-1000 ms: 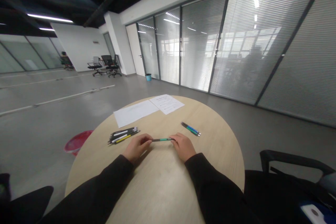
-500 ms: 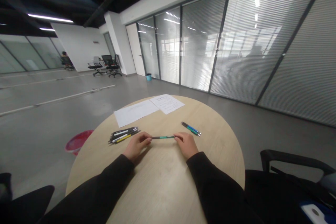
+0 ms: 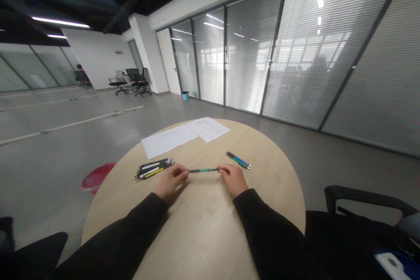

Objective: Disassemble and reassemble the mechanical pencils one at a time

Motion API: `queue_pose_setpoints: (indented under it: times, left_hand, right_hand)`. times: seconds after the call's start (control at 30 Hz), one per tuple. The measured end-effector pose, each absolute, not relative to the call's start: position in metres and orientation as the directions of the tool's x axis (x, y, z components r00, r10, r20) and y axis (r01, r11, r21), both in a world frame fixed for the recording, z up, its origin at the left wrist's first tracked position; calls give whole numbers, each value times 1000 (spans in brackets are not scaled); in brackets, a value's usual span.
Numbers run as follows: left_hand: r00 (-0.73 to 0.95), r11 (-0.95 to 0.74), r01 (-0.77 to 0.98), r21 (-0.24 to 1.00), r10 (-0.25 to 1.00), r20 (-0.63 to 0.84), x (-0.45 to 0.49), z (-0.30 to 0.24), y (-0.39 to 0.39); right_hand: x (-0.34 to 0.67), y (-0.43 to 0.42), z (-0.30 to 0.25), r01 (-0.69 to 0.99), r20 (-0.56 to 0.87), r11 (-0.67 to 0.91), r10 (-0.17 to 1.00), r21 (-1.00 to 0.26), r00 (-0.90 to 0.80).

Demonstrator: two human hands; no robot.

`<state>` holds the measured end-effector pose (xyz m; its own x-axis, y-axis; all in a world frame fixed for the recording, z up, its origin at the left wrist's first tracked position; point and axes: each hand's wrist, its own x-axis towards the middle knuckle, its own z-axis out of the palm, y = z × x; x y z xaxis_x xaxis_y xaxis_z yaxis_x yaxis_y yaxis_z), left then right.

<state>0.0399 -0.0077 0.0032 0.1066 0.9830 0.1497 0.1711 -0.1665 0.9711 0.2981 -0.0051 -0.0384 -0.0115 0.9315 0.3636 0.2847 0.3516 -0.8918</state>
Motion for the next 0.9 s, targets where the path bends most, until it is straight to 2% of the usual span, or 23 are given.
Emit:
queue_pose_setpoints:
  times: [0.3, 0.9]
  left_hand:
    - [93, -161, 135, 978, 984, 150, 41, 4, -8]
    - [114, -153, 110, 982, 983, 141, 41, 1, -7]
  right_hand:
    - [298, -3, -42, 255, 349, 330, 936, -909, 33]
    - [298, -5, -40, 302, 361, 334, 932, -893, 37]
